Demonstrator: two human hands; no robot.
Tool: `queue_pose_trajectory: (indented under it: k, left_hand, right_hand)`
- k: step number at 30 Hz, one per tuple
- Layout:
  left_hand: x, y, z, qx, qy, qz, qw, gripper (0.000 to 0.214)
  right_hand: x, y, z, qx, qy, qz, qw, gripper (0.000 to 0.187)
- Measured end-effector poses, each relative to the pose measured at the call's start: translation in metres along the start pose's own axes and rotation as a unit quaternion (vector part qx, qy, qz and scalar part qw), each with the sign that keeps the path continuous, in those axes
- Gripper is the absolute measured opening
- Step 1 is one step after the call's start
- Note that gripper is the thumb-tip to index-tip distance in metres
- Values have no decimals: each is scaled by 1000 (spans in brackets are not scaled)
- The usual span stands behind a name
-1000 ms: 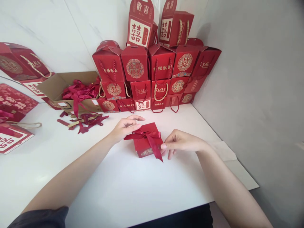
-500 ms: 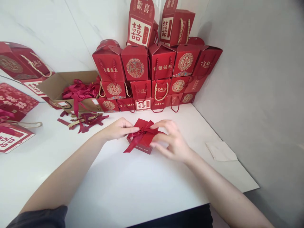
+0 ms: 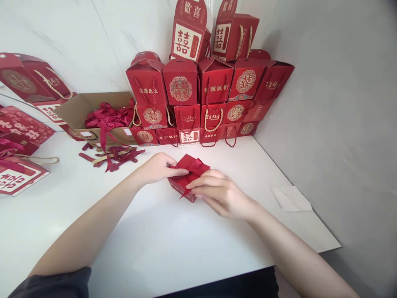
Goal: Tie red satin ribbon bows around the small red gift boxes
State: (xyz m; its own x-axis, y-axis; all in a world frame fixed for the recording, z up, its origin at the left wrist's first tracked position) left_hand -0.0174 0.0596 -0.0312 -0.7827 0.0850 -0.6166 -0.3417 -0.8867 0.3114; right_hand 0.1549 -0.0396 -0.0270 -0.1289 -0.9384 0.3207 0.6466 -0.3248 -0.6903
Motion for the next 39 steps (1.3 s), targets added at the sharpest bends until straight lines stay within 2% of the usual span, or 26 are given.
queue_pose_trajectory:
  k: [3,5,7,9,11,13,15,21,25,29,32,34,36,39]
  left_hand:
    - [1,1,-1,-6,-6,17,1000,61]
    - [1,1,0,-23,-12,18,1000,61]
    - [1,1,0,-27,-7,14,1000,60]
    - [2,1,-1,0,12,10,1000,57]
    - [3,0,-2,42,34,17,998,54]
    - [4,0,-2,68,49,37,996,53]
    - [5,0,-1,71,55,49,995,53]
    - [4,0,2,67,52,38,996,53]
    - [5,-4,4,84,45,24,995,51]
    - [10,-9,5,110,89,6,990,50]
    - [13,-10,8,121,103,-12,987,49]
    - [13,-8,13,99,101,-19,990,48]
    - [9,-4,18,74,89,-27,993,47]
    - [-1,4,19,54,35,-37,997,46]
  right_hand:
    - [-7,6,16,20,-105,-84,991,24]
    - [-13,12,19,77,-174,-135,972,23]
    - [-19,23,17,162,-258,-199,932,21]
    - [-30,38,14,199,-316,-293,880,30]
    - [-48,49,17,145,-294,-390,860,41]
    - [-63,55,22,62,-224,-444,865,47]
    - [-69,55,21,24,-197,-456,868,49]
    - [-61,46,11,51,-305,-403,861,42]
    - [-63,51,9,104,-342,-398,845,40]
    - [-65,56,2,143,-365,-394,832,38]
    - [-67,64,0,206,-346,-397,825,29]
    - [-71,70,3,241,-300,-408,828,21]
    - [-80,71,13,201,-212,-427,856,19]
    - [-85,63,29,44,-103,-434,894,26]
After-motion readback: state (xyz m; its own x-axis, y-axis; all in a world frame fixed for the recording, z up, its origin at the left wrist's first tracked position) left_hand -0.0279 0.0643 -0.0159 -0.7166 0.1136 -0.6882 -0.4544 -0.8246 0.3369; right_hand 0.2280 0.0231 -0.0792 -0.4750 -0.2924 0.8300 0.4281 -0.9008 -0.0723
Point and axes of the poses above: each hand's wrist, its own y-axis away from the middle knuckle, its own z-axis out of the back of the hand, x = y × z, the point moved 5 cm from there along -y, towards the middle knuckle, and after that the axes turned 15 degrees about z, right-handed, at the moved point
